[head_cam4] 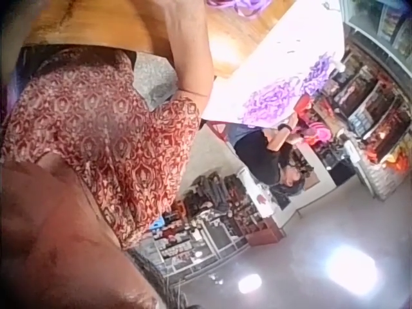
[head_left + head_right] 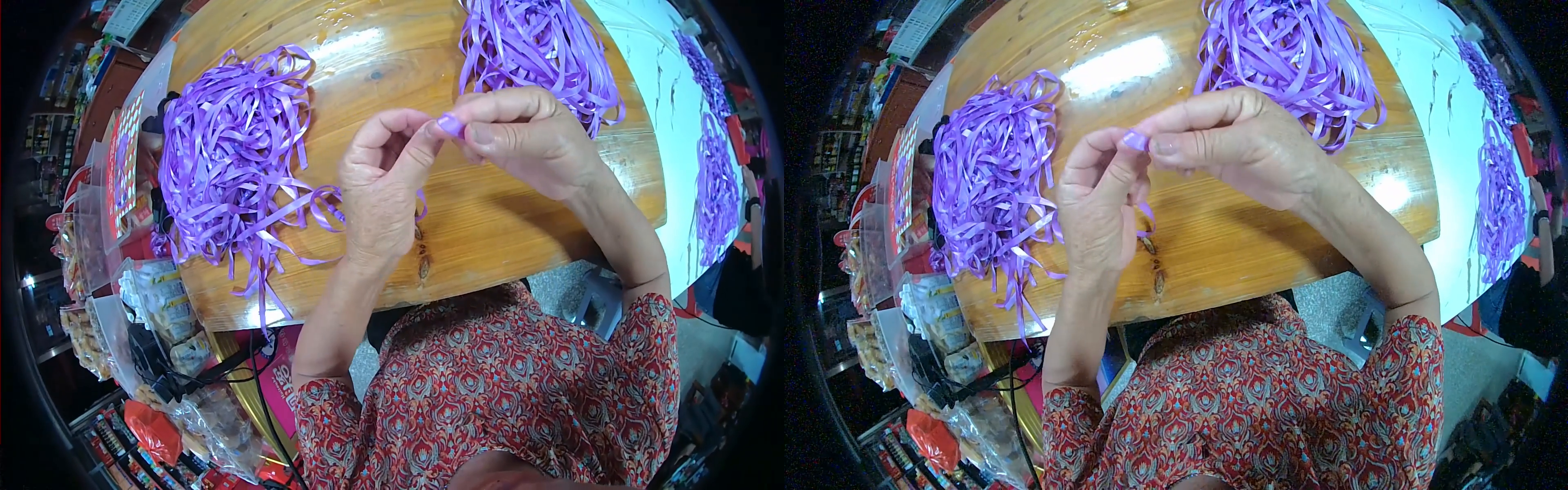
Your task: The person picks up a purple ribbon from a pile and ties a series of knots along its length by hand. They repeat this process for multiple ribbons, setting each one aside on the wooden table after finishing.
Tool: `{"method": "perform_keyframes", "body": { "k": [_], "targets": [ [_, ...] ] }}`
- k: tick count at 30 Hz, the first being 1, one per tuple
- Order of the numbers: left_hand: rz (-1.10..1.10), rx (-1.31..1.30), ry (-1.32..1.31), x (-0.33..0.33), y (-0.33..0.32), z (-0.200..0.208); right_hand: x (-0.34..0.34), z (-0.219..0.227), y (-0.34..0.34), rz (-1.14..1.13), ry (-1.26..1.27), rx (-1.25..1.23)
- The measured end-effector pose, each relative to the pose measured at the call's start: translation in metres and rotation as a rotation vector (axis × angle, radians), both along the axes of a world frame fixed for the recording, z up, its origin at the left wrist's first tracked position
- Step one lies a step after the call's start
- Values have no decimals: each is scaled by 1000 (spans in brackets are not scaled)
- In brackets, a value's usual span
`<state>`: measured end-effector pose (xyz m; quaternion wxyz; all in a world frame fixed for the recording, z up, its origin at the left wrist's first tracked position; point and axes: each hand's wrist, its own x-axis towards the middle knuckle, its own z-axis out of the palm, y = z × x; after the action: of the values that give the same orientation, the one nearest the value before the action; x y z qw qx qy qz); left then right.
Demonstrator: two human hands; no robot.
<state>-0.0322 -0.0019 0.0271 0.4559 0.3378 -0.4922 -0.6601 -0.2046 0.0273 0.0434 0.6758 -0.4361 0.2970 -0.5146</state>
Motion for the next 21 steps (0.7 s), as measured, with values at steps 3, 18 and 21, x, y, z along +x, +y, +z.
{"method": "perform_keyframes", "body": {
  "k": [3, 18, 21],
  "targets": [
    [22, 121, 191, -1, 5, -1, 3, 6, -1, -94, -27, 64],
    [203, -177, -19, -2, 12, -8, 12, -4, -2, -465, 932, -795],
    [170, -163, 26, -3, 13, -7, 13, -3, 0, -539, 1079, -943]
  ]
}}
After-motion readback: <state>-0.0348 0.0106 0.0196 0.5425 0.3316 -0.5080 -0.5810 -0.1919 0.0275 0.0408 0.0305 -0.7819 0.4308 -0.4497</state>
